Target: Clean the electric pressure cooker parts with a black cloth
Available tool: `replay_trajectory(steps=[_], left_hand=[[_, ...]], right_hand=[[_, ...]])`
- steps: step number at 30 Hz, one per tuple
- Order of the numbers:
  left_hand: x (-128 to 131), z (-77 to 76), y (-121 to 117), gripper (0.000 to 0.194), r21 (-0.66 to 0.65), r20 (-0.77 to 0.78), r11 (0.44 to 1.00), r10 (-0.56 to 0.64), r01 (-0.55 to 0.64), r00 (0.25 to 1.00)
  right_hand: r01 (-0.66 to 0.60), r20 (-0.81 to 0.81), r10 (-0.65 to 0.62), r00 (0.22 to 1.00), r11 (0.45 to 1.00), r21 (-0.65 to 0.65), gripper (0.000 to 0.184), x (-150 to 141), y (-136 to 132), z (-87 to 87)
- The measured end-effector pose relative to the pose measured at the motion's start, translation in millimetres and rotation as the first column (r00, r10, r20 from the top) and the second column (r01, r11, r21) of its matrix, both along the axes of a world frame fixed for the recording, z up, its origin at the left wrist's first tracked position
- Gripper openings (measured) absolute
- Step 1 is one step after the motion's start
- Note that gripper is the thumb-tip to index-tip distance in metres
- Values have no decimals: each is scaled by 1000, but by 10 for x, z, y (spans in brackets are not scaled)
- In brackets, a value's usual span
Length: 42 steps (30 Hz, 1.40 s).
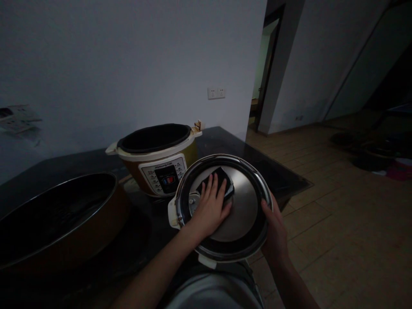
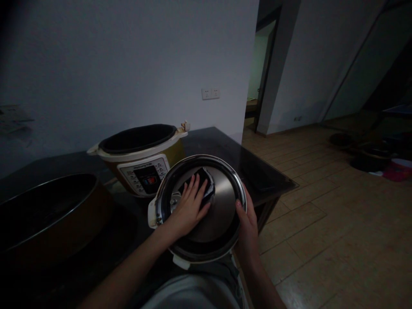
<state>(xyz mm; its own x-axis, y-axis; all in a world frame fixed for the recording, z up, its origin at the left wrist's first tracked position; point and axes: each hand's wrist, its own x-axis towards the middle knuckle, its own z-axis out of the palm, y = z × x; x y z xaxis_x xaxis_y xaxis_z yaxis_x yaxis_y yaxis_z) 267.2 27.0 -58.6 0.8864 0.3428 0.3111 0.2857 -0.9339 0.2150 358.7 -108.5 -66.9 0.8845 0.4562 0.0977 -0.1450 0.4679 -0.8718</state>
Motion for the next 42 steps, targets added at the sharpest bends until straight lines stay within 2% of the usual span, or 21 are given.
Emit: replay_trajectory(steps=[3, 6, 9, 13, 16, 18, 23, 28, 31, 33, 37, 39, 42], left_hand=[[141, 66, 156, 68, 4, -7, 1000, 25, -25, 1000], [189, 96, 176, 71, 8, -33, 1000, -3, 3, 999], [162, 111, 47, 71, 6, -74, 990, -137, 138, 988], [45, 149, -205, 65, -60, -148, 929, -369, 364, 918], [-82, 162, -316, 60, -166, -183, 881, -468, 442, 865], [-157, 146, -329, 57, -207, -180, 867, -489, 453, 854], [-184, 66, -190, 61, -153, -130, 905, -416, 396, 900], [-104, 46, 28, 64, -145, -79, 974, -189, 176, 979], [-111, 33, 13, 59, -172, -56, 983, -73, 62, 996], [-140, 9, -78, 57, -167, -37, 984, -68, 61, 997], [-213, -38, -261, 54, -141, -45, 974, -188, 180, 981], [-219, -38, -252, 55, -149, -52, 966, -219, 210, 974], [-155, -7, -72, 58, -174, -47, 972, -171, 160, 984]], right_hand=[[2, -3, -2, 1000, 1000, 3, 51, -13, 2, 28], [-2, -28, 3, 1000, 1000, 20, 52, -19, 8, 46], [-1, -56, 3, 998, 999, 33, 52, -12, 15, 33], [19, -26, -18, 999, 1000, 12, 53, 11, 13, -12], [19, -15, -19, 1000, 1000, -7, 53, 22, 4, -33], [23, -11, -23, 1000, 1000, -20, 52, 20, -3, -32], [16, -8, -16, 1000, 1000, 2, 50, -2, -3, 1], [-7, -9, 8, 1000, 1000, 27, 48, -14, 2, 12], [6, -7, -6, 1000, 1000, 24, 47, -16, 4, -4], [22, -14, -21, 1000, 1000, 17, 48, -16, 7, -15], [23, -3, -23, 1000, 1000, 8, 49, -13, 12, -8], [30, 21, -30, 999, 1000, 1, 48, -11, 9, 11], [59, 53, -58, 997, 998, -17, 49, -11, 2, 39]])
